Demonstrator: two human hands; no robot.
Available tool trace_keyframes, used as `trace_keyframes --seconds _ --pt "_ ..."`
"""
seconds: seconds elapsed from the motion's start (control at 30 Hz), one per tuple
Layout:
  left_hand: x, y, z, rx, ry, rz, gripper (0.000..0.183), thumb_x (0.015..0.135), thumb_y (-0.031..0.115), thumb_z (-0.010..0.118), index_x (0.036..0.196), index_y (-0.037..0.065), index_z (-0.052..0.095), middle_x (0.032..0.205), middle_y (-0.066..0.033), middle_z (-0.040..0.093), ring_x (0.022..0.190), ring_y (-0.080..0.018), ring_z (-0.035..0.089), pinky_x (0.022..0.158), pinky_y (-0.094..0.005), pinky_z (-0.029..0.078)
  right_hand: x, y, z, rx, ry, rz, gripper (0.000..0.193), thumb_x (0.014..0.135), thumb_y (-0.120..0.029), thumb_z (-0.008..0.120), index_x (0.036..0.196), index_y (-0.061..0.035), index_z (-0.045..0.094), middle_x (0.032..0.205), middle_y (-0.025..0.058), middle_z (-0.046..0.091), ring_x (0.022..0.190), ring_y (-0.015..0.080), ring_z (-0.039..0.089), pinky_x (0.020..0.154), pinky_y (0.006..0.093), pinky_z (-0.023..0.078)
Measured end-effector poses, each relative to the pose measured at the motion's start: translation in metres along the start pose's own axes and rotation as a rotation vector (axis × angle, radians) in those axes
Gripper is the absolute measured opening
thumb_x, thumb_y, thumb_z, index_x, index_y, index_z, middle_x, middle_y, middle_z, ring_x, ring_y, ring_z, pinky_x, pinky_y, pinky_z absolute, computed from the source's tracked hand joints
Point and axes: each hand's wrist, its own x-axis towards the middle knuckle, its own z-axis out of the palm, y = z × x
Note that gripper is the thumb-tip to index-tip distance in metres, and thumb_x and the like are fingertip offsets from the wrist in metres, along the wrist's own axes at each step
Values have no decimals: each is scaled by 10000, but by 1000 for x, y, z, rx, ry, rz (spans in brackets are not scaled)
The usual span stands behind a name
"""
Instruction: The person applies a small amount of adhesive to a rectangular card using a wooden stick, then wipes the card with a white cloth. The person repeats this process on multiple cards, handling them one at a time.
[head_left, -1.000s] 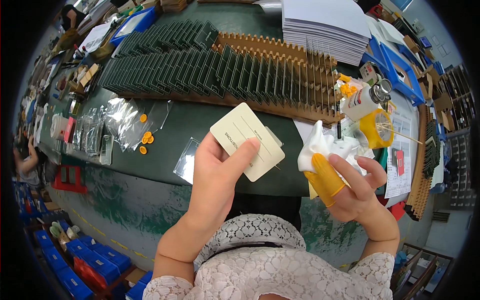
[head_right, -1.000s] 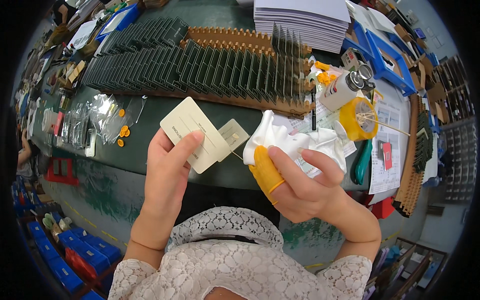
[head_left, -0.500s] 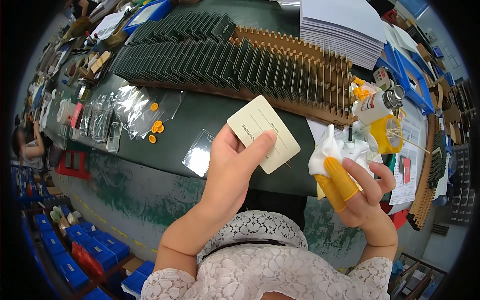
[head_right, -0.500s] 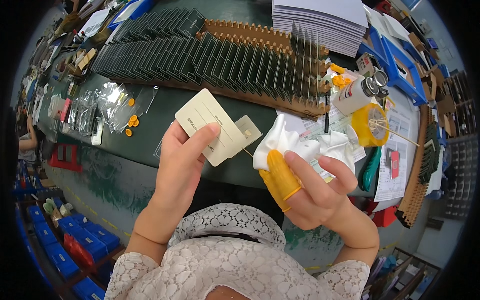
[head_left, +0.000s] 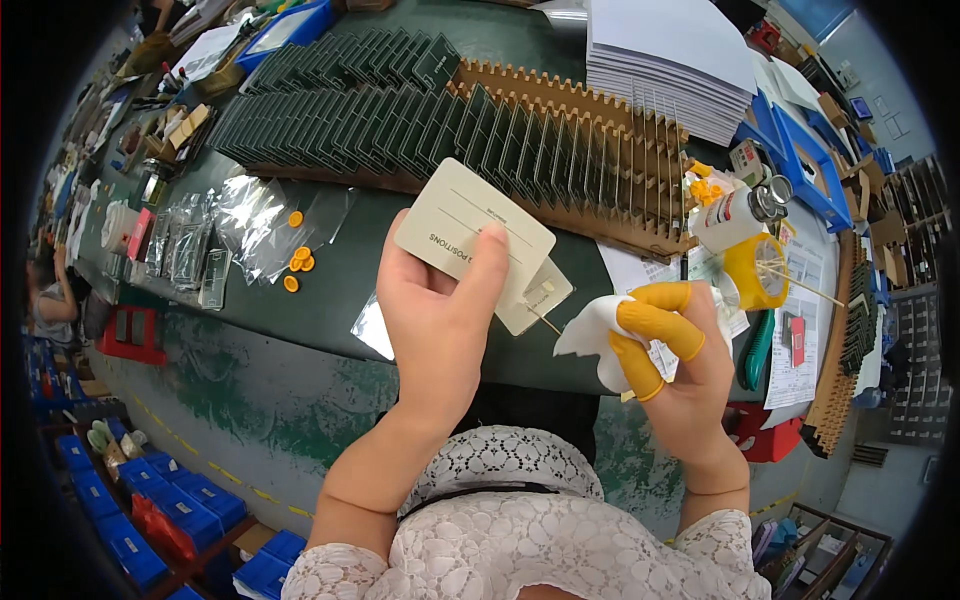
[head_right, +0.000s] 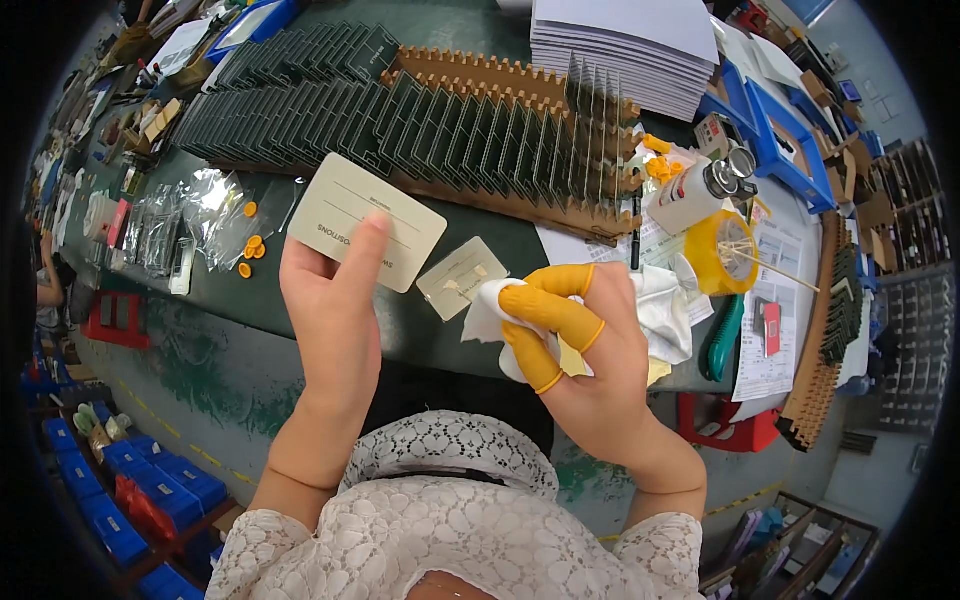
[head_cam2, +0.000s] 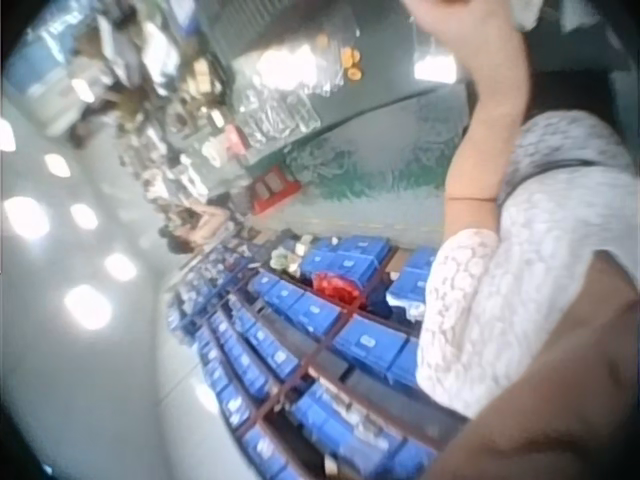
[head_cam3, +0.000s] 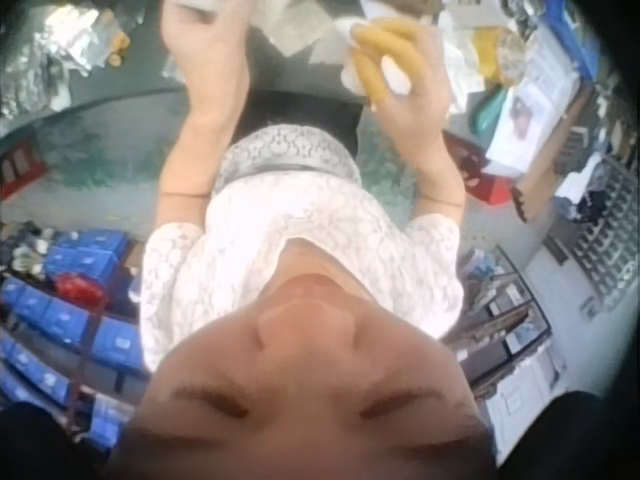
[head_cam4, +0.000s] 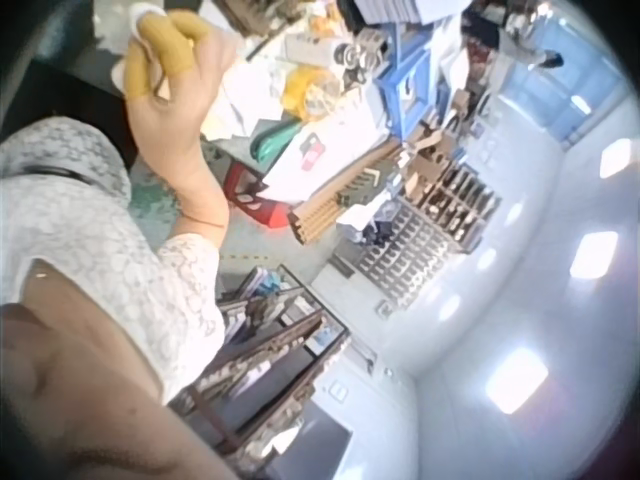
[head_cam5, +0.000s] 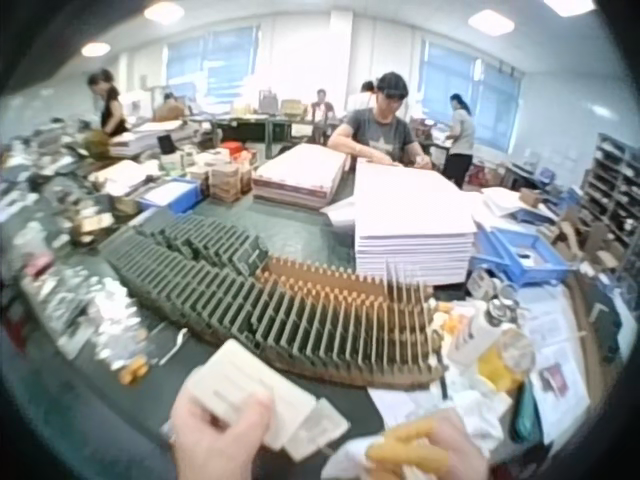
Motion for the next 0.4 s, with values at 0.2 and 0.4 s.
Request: trace_keyframes --seconds 0.2,0.4 --pt "0 5 5 -62 -5 14 228 920 41 665 1090 1 518 1051 -72 619 950 -94 614 828 -259 524 -1 1 9 277 -45 135 297 771 48 738 1044 -59 688 984 76 631 870 237 523 792 338 423" --pt "-1 8 4 -59 -1 58 216 922 35 659 1080 8 513 1046 -69 619 937 -93 617 812 -258 531 0 -1 12 35 0 12 317 778 41 737 1066 -86 702 1015 69 637 897 238 526 805 347 426"
